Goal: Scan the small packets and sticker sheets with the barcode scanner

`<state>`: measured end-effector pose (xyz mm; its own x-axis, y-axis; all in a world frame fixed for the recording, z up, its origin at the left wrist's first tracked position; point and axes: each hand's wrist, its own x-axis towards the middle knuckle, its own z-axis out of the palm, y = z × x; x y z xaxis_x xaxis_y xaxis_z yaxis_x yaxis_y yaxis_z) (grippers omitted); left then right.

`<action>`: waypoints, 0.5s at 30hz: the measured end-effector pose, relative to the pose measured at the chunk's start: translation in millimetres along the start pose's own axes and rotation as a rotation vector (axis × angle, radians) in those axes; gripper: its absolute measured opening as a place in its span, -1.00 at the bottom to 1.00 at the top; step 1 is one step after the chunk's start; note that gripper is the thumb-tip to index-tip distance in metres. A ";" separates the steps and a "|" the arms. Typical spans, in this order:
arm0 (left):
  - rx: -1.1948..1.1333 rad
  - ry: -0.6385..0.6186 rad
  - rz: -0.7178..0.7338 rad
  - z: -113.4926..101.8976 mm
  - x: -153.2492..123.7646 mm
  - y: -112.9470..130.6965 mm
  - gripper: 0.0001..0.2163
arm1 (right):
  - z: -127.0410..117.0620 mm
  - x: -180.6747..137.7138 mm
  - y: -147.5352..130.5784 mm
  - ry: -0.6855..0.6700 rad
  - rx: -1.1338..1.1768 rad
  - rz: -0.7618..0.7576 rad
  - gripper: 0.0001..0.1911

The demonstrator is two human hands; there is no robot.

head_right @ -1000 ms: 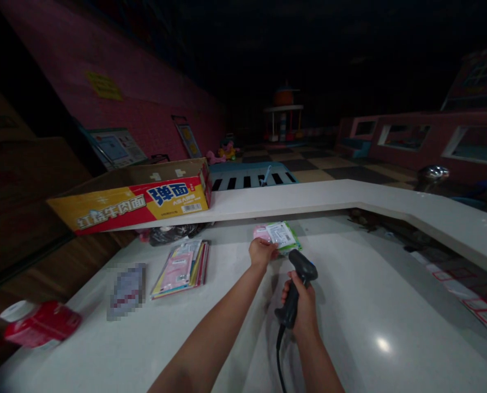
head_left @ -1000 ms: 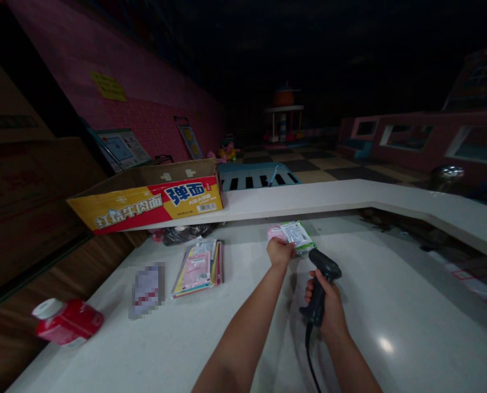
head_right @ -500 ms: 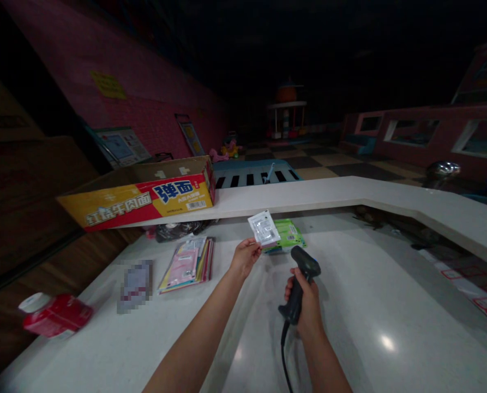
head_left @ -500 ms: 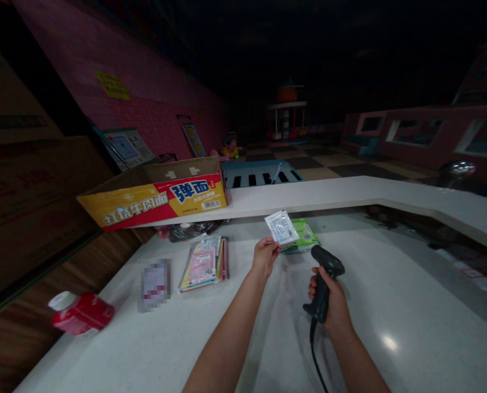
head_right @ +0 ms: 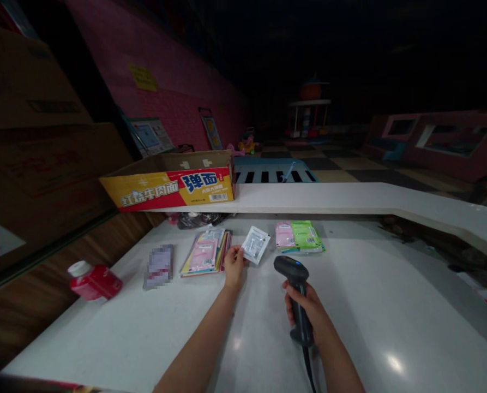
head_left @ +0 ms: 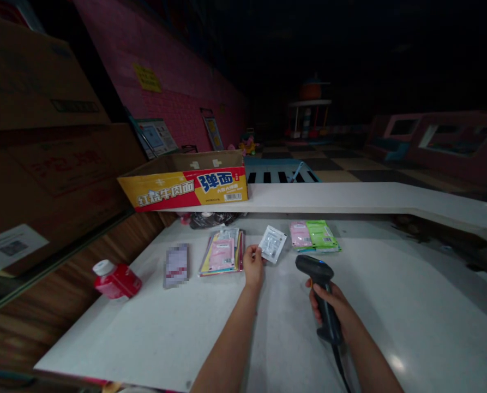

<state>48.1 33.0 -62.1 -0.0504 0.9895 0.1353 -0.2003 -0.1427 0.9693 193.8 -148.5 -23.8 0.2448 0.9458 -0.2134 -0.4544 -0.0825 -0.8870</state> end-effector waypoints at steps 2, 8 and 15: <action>0.020 -0.006 0.023 -0.3 -0.6 -2.6 -0.64 | 0.2 -2.1 0.9 -0.019 -0.027 0.008 -0.52; 0.065 -0.011 0.118 0.2 -1.0 -7.7 -0.72 | 1.2 -11.2 -0.6 -0.051 -0.105 0.007 -0.49; 0.121 -0.014 0.119 0.7 -1.8 -8.8 -0.76 | 6.4 -20.2 -2.8 -0.074 -0.245 0.021 -0.52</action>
<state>50.6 32.6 -70.7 -0.0527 0.9661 0.2529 -0.0746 -0.2563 0.9637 184.7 -165.4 -14.3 0.1702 0.9627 -0.2103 -0.2358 -0.1675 -0.9573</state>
